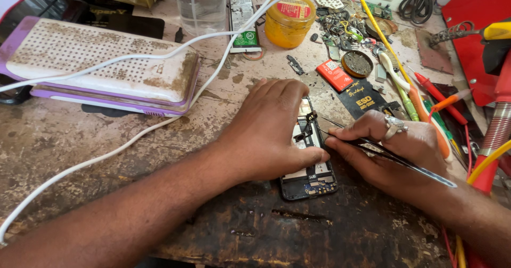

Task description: The person uses tweezers to carefully remove and reposition internal components and ribbon cables inside a disassembled mobile phone. They repeatedly lift, align, and place parts on the motherboard while stabilizing the device with the other hand.

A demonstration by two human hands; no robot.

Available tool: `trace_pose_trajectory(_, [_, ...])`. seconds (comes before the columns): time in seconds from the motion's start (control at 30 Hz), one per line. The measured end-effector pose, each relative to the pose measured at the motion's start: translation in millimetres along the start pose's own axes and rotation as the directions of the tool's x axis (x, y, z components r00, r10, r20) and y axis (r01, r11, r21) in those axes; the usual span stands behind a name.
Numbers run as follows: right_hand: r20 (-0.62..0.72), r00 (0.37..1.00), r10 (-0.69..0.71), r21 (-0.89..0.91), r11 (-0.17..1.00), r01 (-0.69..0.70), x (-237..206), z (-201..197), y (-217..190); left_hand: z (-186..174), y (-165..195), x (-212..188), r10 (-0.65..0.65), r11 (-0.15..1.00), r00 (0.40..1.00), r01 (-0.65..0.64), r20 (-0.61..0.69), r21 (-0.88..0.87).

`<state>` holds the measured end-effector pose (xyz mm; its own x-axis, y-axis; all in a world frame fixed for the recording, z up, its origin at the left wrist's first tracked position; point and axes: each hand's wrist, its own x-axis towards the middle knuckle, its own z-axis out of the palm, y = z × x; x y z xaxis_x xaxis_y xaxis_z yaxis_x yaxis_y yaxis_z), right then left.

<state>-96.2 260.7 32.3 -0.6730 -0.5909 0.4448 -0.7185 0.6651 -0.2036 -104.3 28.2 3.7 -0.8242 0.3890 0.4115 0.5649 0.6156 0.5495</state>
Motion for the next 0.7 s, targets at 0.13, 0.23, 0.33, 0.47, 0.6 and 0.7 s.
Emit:
trace_pose_trajectory(0.13, [-0.027,0.995,-0.095,0.067,0.993,0.097,3.3,2.3,3.6,3.4,1.1,1.7,-0.001,1.000,1.000,0.001,0.023,0.007])
trace_pose_trajectory(0.23, [-0.012,0.999,0.053,0.067,0.996,-0.052,3.0,5.3,4.5,3.1,-1.8,0.0,0.023,1.000,1.000,-0.023,-0.014,-0.013])
trace_pose_trajectory(0.33, [0.010,0.993,0.121,0.178,0.977,-0.120,2.4,1.4,6.3,3.1,-3.3,-1.5,0.072,0.997,0.997,-0.072,-0.024,-0.024])
trace_pose_trajectory(0.47, [0.009,0.996,0.089,0.141,0.986,-0.089,2.4,-2.2,6.6,1.5,-2.8,-2.3,0.095,0.995,0.995,-0.095,-0.015,-0.025])
trace_pose_trajectory(0.6, [0.031,0.989,0.142,-0.015,0.990,-0.142,1.6,-0.1,5.7,0.7,-1.5,0.3,0.023,1.000,1.000,-0.023,0.005,-0.005])
trace_pose_trajectory(0.7, [0.024,0.992,0.122,0.025,0.992,-0.123,0.8,2.6,6.9,0.4,-2.6,-0.3,-0.042,0.999,0.993,0.042,0.110,-0.002])
